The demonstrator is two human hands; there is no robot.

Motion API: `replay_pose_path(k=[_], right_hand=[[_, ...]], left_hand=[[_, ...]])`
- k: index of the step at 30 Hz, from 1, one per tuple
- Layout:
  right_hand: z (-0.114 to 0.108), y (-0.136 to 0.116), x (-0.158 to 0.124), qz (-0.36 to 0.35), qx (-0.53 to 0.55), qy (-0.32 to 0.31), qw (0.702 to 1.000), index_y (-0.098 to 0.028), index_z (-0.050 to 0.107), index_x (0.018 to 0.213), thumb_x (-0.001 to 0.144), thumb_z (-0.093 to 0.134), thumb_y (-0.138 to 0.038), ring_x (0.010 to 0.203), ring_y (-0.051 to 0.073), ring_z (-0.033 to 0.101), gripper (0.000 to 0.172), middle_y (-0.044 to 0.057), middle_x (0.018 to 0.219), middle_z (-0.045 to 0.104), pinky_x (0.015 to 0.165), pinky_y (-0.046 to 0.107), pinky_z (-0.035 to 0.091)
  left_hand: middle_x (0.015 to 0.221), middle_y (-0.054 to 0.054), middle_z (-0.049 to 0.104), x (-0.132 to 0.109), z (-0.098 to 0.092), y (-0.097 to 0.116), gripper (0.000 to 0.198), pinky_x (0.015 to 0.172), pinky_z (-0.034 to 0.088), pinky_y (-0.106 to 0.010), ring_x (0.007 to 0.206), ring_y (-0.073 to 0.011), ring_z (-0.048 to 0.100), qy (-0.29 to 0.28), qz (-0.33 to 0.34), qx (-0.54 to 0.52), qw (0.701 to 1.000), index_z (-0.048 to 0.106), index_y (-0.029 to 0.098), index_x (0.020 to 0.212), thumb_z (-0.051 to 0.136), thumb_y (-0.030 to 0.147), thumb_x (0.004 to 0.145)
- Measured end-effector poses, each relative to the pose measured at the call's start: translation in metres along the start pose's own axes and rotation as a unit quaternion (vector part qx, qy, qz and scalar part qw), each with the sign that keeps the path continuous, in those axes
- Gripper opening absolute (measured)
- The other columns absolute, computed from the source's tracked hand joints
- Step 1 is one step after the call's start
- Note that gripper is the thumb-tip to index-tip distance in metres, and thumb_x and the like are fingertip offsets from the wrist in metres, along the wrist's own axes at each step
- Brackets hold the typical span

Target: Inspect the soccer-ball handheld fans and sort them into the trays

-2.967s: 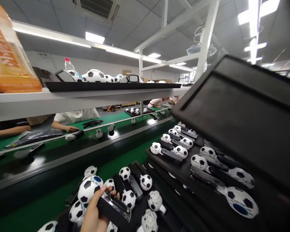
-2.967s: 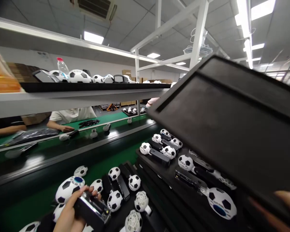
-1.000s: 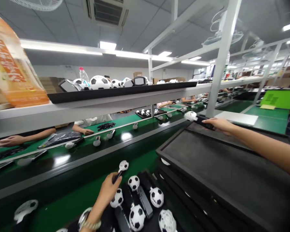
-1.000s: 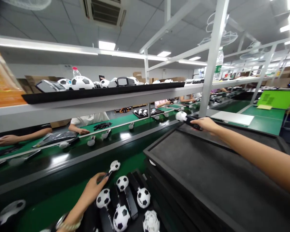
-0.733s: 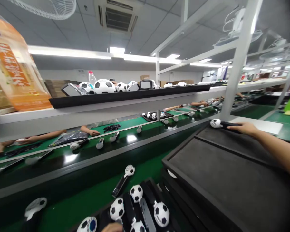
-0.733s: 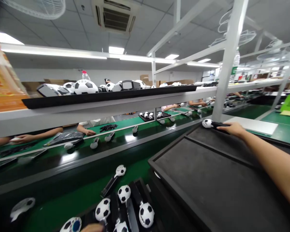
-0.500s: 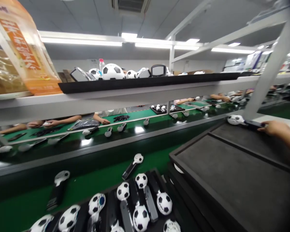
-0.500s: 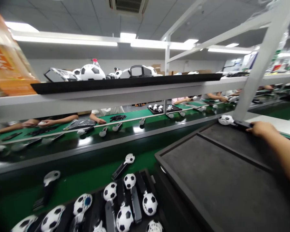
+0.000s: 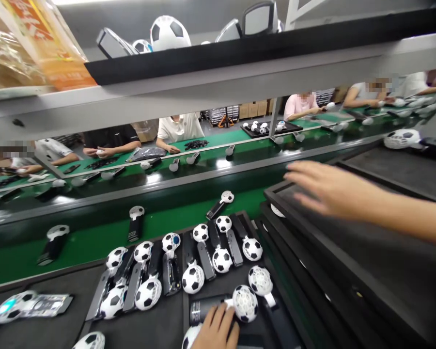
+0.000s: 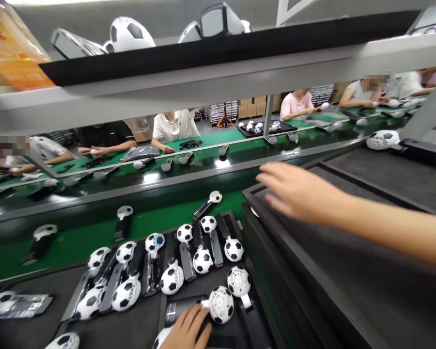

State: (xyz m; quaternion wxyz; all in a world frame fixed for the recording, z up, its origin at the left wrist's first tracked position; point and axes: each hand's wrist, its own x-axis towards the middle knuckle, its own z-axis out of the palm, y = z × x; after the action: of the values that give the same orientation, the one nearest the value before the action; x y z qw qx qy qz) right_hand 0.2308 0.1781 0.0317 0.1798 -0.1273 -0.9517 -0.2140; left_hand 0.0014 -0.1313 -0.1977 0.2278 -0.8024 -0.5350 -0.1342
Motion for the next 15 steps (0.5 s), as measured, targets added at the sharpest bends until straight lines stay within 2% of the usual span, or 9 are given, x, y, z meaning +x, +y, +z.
replay_pose_path(k=[2,4,7,8,10,11,13,15], right_hand=[[-0.017,-0.053,0.000,-0.090,0.058,0.012,0.994,-0.010,0.059,0.115,0.090,0.044,-0.023,0.116,0.027,0.052,0.032,0.016,0.124,0.057,0.102,0.040,0.043],[-0.028,-0.089,-0.005,-0.139,0.125,0.001,0.982,-0.013,0.062,0.108,0.090,0.043,-0.022,0.109,0.024,0.057,0.027,0.012,0.115,0.063,0.096,0.036,0.048],[-0.037,-0.115,-0.009,-0.151,0.218,-0.047,0.963,-0.013,0.061,0.110,0.088,0.051,-0.033,0.102,0.024,0.061,0.032,0.013,0.111,0.065,0.086,0.034,0.053],[-0.040,-0.120,-0.008,-0.149,0.246,-0.071,0.955,-0.012,0.058,0.116,0.085,0.055,-0.040,0.102,0.026,0.061,0.042,0.014,0.114,0.064,0.084,0.035,0.054],[-0.048,-0.126,-0.004,-0.152,0.287,-0.121,0.938,-0.010,0.050,0.125,0.077,0.064,-0.049,0.100,0.028,0.062,0.064,0.017,0.121,0.060,0.078,0.037,0.055],[-0.053,-0.128,-0.001,-0.149,0.300,-0.145,0.931,-0.010,0.048,0.128,0.075,0.066,-0.049,0.096,0.028,0.064,0.068,0.018,0.121,0.059,0.075,0.037,0.056],[-0.064,-0.129,0.005,-0.125,0.315,-0.183,0.923,-0.012,0.048,0.127,0.076,0.065,-0.043,0.088,0.025,0.065,0.062,0.016,0.116,0.061,0.070,0.035,0.056],[-0.074,-0.119,0.009,-0.073,0.344,-0.193,0.916,-0.017,0.051,0.121,0.079,0.063,-0.036,0.084,0.020,0.065,0.047,0.010,0.107,0.063,0.069,0.030,0.055]], left_hand=[[0.079,-0.001,0.073,-0.004,-0.003,0.006,0.009,0.065,0.053,-0.029,0.073,-0.0211,0.068,0.020,-0.022,-0.009,1.000,0.060,0.018,0.080,0.056,0.024,0.084],[0.074,0.000,0.072,-0.003,-0.017,0.003,0.014,0.060,0.053,-0.027,0.068,-0.0195,0.068,0.003,-0.028,-0.020,0.999,0.061,0.018,0.082,0.056,0.031,0.085],[0.090,-0.004,0.073,0.021,-0.053,-0.009,0.043,0.064,0.056,-0.022,0.075,-0.0169,0.069,-0.054,-0.052,-0.107,0.991,0.057,0.015,0.107,0.052,0.051,0.084],[0.093,-0.006,0.073,0.035,-0.066,-0.013,0.048,0.066,0.056,-0.020,0.077,-0.0162,0.070,-0.056,-0.102,-0.145,0.983,0.054,0.015,0.112,0.051,0.055,0.084],[0.091,-0.008,0.073,0.068,-0.088,-0.018,0.054,0.066,0.057,-0.020,0.076,-0.0170,0.071,0.009,-0.138,-0.191,0.972,0.051,0.015,0.112,0.048,0.060,0.083],[0.089,-0.009,0.073,0.085,-0.095,-0.020,0.054,0.065,0.058,-0.020,0.075,-0.0176,0.071,0.044,-0.127,-0.208,0.969,0.050,0.015,0.113,0.047,0.060,0.083],[0.089,-0.011,0.074,0.115,-0.106,-0.023,0.056,0.067,0.058,-0.021,0.077,-0.0197,0.072,0.109,-0.084,-0.206,0.969,0.048,0.014,0.119,0.049,0.057,0.083],[0.092,-0.012,0.074,0.134,-0.110,-0.028,0.060,0.074,0.058,-0.024,0.082,-0.0213,0.072,0.156,-0.055,-0.173,0.971,0.043,0.013,0.128,0.055,0.050,0.083]])
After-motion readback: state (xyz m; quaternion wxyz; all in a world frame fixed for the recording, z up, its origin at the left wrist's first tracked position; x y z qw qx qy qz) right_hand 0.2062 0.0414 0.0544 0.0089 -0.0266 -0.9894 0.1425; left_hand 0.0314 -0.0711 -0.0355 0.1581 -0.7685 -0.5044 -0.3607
